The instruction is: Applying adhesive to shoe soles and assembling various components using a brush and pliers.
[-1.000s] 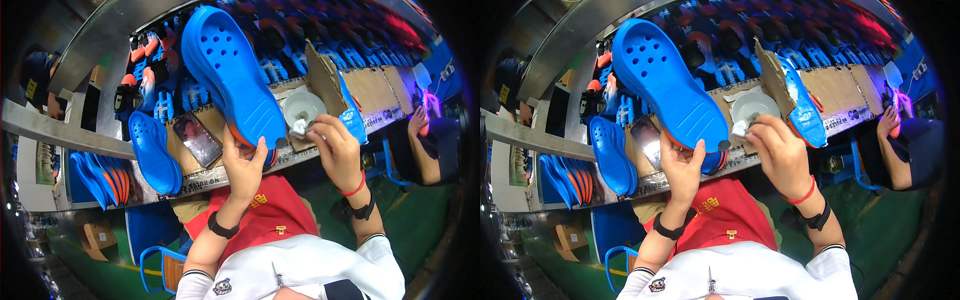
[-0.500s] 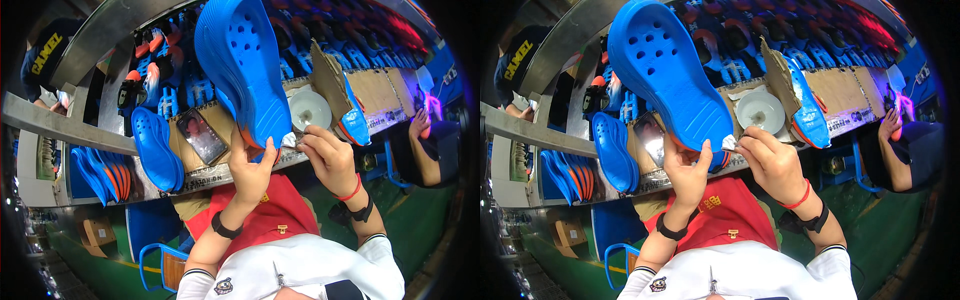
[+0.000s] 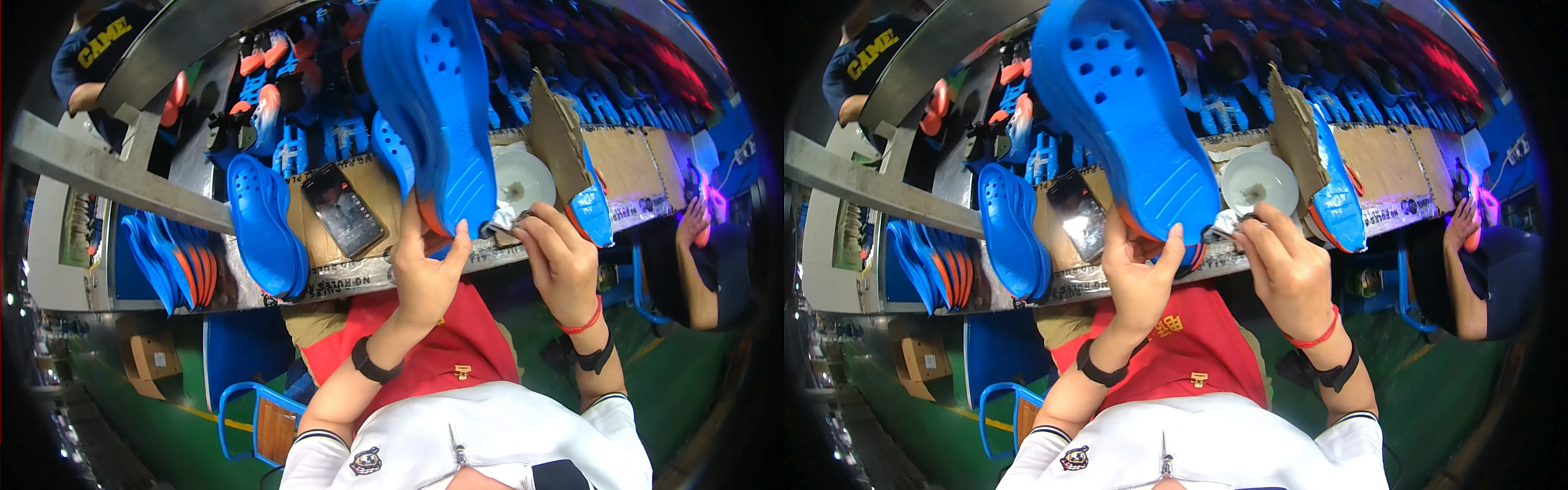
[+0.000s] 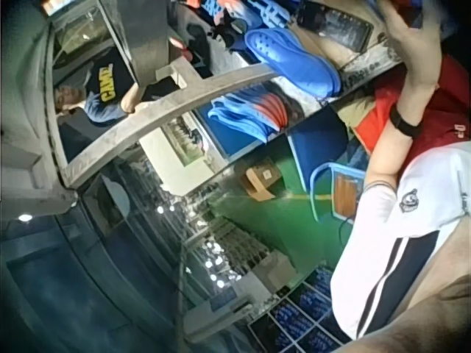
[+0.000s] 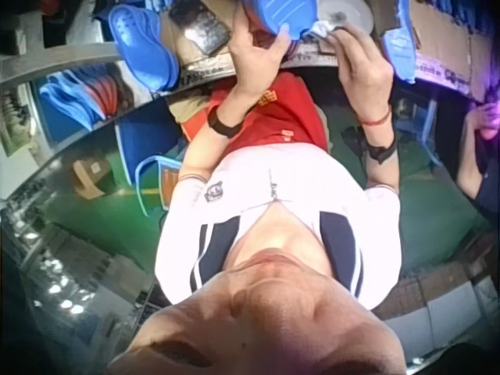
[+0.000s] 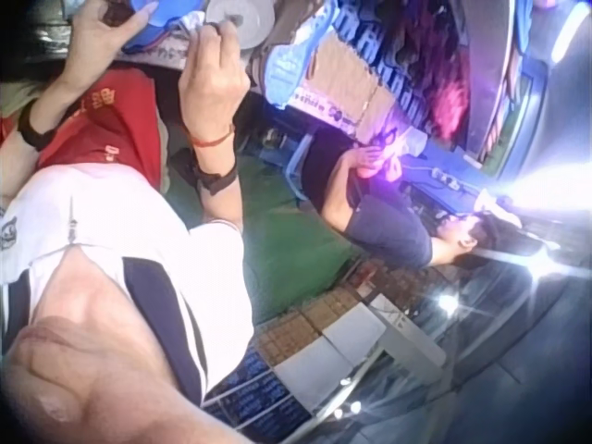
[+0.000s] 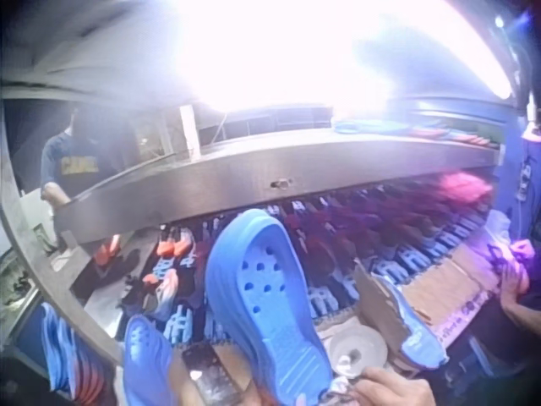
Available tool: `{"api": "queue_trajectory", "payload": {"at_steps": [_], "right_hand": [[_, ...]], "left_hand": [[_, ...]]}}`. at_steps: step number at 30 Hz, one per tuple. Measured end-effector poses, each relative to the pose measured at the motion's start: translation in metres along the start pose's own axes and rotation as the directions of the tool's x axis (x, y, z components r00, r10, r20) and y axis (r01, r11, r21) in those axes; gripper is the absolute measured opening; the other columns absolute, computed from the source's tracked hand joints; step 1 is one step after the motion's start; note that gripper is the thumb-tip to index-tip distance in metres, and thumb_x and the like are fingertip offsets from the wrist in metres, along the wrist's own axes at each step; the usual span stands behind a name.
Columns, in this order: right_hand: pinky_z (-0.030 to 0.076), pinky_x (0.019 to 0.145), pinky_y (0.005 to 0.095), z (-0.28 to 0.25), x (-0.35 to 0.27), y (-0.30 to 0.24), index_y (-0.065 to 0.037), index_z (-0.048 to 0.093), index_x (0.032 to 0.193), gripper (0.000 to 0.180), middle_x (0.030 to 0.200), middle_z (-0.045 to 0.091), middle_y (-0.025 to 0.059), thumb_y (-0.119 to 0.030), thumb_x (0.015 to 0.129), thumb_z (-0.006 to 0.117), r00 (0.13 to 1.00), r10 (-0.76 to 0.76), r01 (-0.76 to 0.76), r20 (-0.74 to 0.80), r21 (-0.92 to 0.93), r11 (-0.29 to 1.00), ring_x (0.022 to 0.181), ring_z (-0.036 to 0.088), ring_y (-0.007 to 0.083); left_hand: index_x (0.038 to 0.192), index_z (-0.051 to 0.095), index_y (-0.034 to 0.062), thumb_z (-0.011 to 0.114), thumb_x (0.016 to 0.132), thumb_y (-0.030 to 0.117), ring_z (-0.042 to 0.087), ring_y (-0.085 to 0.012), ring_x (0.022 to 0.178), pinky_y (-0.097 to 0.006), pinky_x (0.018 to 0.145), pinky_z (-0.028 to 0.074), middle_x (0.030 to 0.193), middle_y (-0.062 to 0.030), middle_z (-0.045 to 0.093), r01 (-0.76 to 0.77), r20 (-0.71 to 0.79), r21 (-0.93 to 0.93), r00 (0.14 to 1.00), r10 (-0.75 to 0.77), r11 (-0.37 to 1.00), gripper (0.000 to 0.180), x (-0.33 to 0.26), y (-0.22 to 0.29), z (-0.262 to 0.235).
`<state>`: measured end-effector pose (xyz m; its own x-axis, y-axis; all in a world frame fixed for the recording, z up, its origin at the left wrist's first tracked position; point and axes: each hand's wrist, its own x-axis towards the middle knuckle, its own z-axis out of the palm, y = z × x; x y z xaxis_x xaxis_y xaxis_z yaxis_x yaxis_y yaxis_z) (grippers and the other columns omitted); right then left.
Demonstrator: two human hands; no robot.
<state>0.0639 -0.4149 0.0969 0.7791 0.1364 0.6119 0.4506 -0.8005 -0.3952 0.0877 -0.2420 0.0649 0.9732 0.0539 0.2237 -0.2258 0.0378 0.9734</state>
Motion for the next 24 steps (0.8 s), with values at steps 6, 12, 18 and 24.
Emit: {"api": "queue_trajectory", "payload": {"at_steps": [6, 12, 18, 24], "right_hand": [[0.052, 0.061, 0.0324, -0.035, -0.005, 0.009, 0.003, 0.066, 0.091, 0.013, 0.099, 0.067, 0.0176, 0.003, 0.08, 0.072, 0.978, 0.119, -0.133, -0.174, -0.067, 0.989, 0.071, 0.067, 0.0297], [0.048, 0.059, 0.0264, -0.077, -0.033, 0.027, 0.005, 0.065, 0.091, 0.007, 0.101, 0.068, 0.0157, 0.005, 0.084, 0.068, 0.875, 0.263, -0.309, -0.407, -0.05, 0.95, 0.07, 0.064, 0.0183], [0.044, 0.055, 0.0236, -0.1, -0.052, 0.033, 0.007, 0.064, 0.091, 0.006, 0.099, 0.068, 0.0137, 0.003, 0.086, 0.066, 0.823, 0.35, -0.418, -0.447, -0.06, 0.907, 0.063, 0.056, 0.0123], [0.047, 0.058, 0.0265, -0.077, -0.039, 0.023, 0.005, 0.065, 0.09, 0.007, 0.097, 0.068, 0.0155, 0.005, 0.083, 0.068, 0.875, 0.324, -0.337, -0.359, 0.027, 0.941, 0.066, 0.061, 0.0181]], "left_hand": [[0.135, 0.024, 0.0021, 0.068, 0.084, -0.004, 0.066, -0.0175, 0.096, -0.028, 0.079, 0.056, 0.115, -0.0154, 0.061, 0.001, 0.127, -0.025, 0.992, 0.003, 1.0, 0.068, 0.014, 0.017, 0.005], [0.126, 0.025, 0.002, 0.071, 0.082, -0.003, 0.066, -0.0265, 0.102, -0.037, 0.083, 0.059, 0.116, -0.0205, 0.059, 0.185, 0.395, -0.287, 0.917, -0.06, 0.94, 0.063, 0.044, 0.081, 0.034], [0.121, 0.036, -0.0092, 0.067, 0.088, 0.007, 0.067, -0.0214, 0.085, -0.034, 0.074, 0.059, 0.113, -0.0198, 0.058, 0.211, 0.604, -0.554, 0.768, 0.214, 0.806, 0.048, 0.173, 0.162, 0.141], [0.119, 0.046, -0.0092, 0.061, 0.095, 0.014, 0.069, -0.0264, 0.079, -0.036, 0.078, 0.059, 0.102, -0.0225, 0.065, 0.353, 0.653, -0.431, 0.757, 0.017, 0.83, 0.036, 0.197, 0.167, 0.167]]}}
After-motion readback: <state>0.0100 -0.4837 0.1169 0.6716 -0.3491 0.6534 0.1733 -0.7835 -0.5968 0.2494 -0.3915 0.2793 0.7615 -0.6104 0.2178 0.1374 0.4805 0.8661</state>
